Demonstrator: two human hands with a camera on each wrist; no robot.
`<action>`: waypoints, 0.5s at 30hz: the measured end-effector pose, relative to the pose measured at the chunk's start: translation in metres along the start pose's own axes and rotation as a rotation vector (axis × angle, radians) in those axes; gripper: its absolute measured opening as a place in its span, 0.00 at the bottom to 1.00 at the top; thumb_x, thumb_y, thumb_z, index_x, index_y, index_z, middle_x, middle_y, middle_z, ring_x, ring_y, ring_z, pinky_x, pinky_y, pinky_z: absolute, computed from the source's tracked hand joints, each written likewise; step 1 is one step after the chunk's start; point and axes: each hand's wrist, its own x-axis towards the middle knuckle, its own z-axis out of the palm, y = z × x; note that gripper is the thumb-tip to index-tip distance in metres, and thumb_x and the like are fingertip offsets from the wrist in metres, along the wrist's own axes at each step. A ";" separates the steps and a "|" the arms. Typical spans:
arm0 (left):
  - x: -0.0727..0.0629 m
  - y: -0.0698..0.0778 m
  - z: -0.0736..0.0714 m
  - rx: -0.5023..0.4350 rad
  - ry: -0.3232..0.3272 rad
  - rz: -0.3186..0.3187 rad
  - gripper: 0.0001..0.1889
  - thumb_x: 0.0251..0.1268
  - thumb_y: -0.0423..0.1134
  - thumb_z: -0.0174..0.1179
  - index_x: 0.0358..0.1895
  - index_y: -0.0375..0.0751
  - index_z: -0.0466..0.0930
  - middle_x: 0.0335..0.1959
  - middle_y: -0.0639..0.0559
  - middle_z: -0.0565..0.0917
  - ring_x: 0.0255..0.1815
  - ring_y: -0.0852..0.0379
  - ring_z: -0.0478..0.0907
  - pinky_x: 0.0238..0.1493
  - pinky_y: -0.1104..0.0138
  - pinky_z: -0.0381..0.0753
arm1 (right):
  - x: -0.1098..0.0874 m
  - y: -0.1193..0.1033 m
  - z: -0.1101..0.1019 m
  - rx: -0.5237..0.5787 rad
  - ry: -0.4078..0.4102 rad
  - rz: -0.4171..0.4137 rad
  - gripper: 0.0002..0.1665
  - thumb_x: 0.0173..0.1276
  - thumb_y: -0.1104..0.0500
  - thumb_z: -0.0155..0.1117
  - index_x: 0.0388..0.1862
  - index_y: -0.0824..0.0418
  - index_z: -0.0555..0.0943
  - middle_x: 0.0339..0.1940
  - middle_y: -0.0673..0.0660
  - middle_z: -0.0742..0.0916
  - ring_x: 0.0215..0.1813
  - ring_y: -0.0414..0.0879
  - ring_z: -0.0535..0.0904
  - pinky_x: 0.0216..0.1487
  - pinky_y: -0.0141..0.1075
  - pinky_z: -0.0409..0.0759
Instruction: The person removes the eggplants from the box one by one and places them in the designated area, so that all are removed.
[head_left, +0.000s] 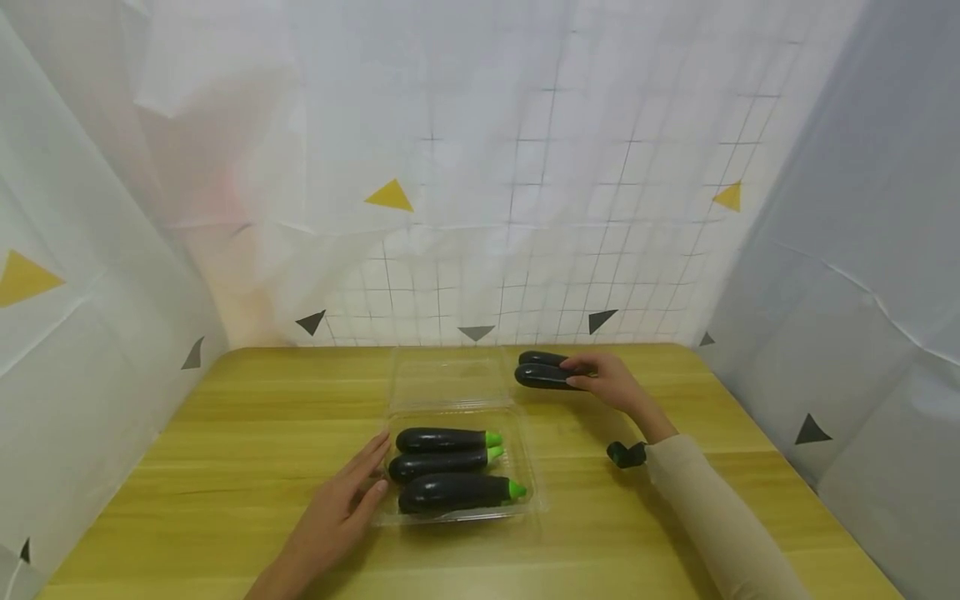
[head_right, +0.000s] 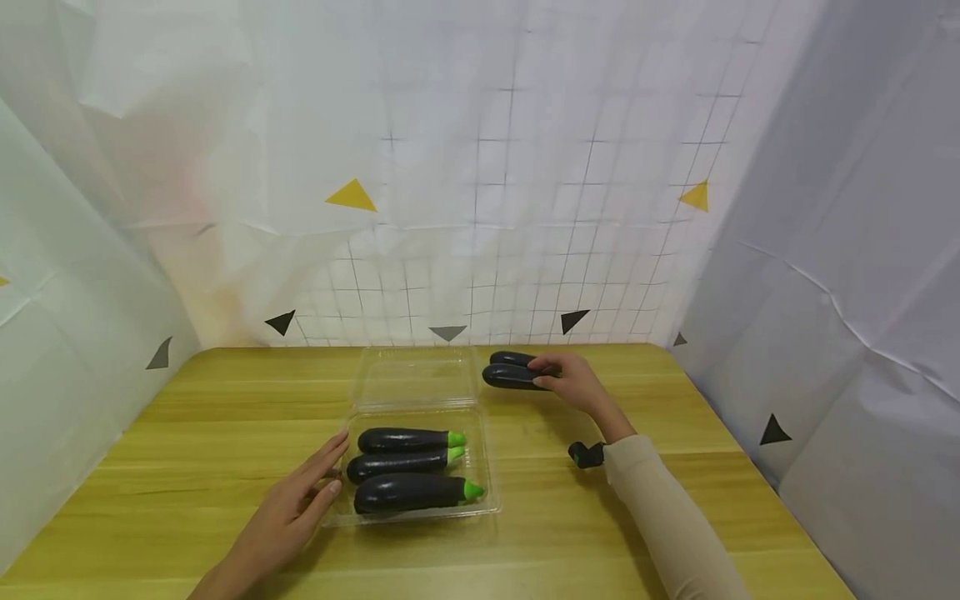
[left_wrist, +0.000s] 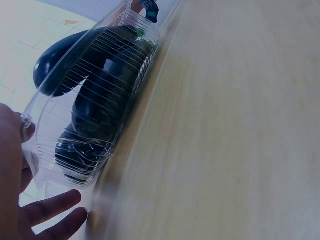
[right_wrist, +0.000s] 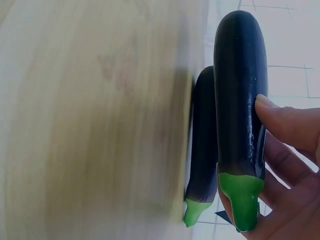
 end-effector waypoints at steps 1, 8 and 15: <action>0.000 0.000 0.000 -0.001 -0.001 -0.001 0.26 0.79 0.34 0.58 0.76 0.34 0.69 0.79 0.43 0.67 0.57 0.54 0.83 0.58 0.50 0.83 | 0.000 0.002 0.000 -0.004 0.000 -0.001 0.15 0.69 0.67 0.73 0.55 0.68 0.87 0.53 0.65 0.88 0.52 0.59 0.86 0.53 0.53 0.84; 0.001 0.001 0.000 0.002 0.000 -0.010 0.26 0.80 0.35 0.58 0.76 0.35 0.69 0.79 0.44 0.66 0.59 0.54 0.82 0.60 0.49 0.82 | 0.002 0.012 0.002 -0.014 -0.003 -0.001 0.15 0.70 0.68 0.72 0.54 0.68 0.87 0.52 0.66 0.89 0.52 0.61 0.86 0.54 0.56 0.84; 0.001 0.001 0.000 0.025 0.003 -0.010 0.26 0.80 0.35 0.58 0.76 0.35 0.70 0.79 0.44 0.66 0.62 0.52 0.80 0.64 0.46 0.76 | 0.004 0.021 0.002 -0.029 -0.027 0.031 0.14 0.70 0.69 0.71 0.53 0.68 0.87 0.51 0.64 0.89 0.51 0.60 0.86 0.54 0.56 0.83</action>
